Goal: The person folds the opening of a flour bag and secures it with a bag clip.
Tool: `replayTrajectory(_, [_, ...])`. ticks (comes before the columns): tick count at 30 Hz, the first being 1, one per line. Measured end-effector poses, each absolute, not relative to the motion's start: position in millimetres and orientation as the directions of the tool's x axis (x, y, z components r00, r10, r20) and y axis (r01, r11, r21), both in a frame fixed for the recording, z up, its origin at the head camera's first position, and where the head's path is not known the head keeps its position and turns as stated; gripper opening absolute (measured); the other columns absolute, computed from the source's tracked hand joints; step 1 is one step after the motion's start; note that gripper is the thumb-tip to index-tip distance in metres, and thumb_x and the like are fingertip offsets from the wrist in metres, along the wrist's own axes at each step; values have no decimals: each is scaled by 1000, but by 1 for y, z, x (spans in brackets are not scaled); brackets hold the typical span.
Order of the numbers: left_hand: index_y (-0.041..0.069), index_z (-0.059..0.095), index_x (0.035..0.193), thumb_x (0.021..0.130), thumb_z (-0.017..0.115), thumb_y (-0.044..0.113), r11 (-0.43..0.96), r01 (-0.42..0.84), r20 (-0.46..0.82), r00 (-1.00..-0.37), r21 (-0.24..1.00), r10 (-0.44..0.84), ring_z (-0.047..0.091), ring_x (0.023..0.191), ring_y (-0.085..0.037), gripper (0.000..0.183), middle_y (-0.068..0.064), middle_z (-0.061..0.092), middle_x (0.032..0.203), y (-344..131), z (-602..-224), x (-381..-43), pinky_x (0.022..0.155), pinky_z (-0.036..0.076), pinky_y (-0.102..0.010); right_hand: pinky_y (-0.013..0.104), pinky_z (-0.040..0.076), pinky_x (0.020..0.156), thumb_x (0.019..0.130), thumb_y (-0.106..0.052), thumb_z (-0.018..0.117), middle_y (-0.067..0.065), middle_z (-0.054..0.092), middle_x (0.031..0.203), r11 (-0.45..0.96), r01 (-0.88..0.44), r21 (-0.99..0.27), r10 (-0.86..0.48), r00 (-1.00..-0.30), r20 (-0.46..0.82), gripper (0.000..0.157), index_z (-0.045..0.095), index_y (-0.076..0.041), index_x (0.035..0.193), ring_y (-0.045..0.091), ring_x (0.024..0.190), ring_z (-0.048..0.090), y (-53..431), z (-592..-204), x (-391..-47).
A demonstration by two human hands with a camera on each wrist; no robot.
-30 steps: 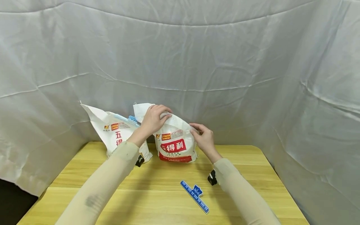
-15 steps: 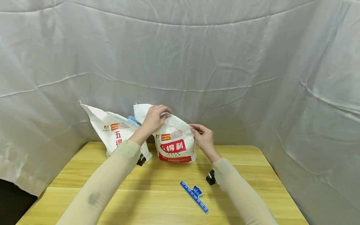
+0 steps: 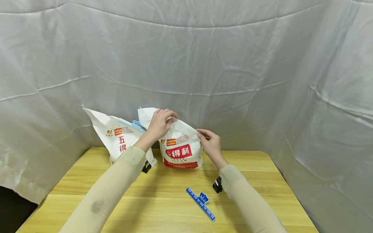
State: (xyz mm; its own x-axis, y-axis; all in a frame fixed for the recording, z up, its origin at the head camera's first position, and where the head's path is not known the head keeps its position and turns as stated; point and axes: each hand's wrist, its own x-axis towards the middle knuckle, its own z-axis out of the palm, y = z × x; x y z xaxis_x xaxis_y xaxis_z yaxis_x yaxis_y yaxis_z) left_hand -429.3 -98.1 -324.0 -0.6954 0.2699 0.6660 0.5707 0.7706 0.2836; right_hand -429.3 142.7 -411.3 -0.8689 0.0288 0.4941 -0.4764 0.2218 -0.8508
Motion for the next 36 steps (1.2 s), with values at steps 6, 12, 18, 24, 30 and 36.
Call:
replayTrajectory(6, [14,76,105,100,70,13,772,566,659,-702,287,270,64,109,-25,8,-2,75,109,-98,-323,-428,120,32,-48,19,60,77,98,-16,75,16,75,119,202,-470,-859,21,-875,484,24,77,-4,118,14,98,72,145,-411,-425])
replayTrajectory(12, [14,76,104,98,71,13,764,578,676,-687,287,266,64,110,-25,7,-2,75,109,-98,-325,-428,120,32,-47,13,56,81,98,-13,73,19,73,124,197,-506,-840,6,-856,517,28,74,0,124,35,110,70,149,-412,-421])
replayTrajectory(18, [13,76,104,99,70,13,761,584,684,-679,283,267,64,109,-25,8,-2,75,108,-97,-326,-428,119,34,-47,11,54,86,99,-2,69,27,68,130,198,-538,-819,-16,-837,547,31,68,8,128,46,117,65,152,-401,-400])
replayTrajectory(24, [14,76,104,99,70,14,762,581,684,-681,286,263,64,110,-25,7,-2,74,108,-96,-327,-428,119,34,-46,13,54,89,99,-10,72,19,69,133,230,-538,-811,-14,-835,550,34,69,1,131,36,117,68,163,-406,-393])
replayTrajectory(30, [14,75,105,99,70,14,760,585,691,-674,283,262,64,111,-25,8,-2,74,109,-97,-328,-428,118,34,-46,12,53,89,98,-15,74,15,67,138,257,-521,-814,-36,-847,531,40,67,-5,137,35,121,66,176,-420,-395])
replayTrajectory(36, [14,75,104,98,71,13,757,596,711,-652,267,263,65,110,-25,8,-2,74,108,-98,-329,-429,117,36,-46,13,53,90,98,-20,75,13,67,138,275,-493,-826,-50,-865,499,41,67,-9,137,31,122,67,184,-426,-387])
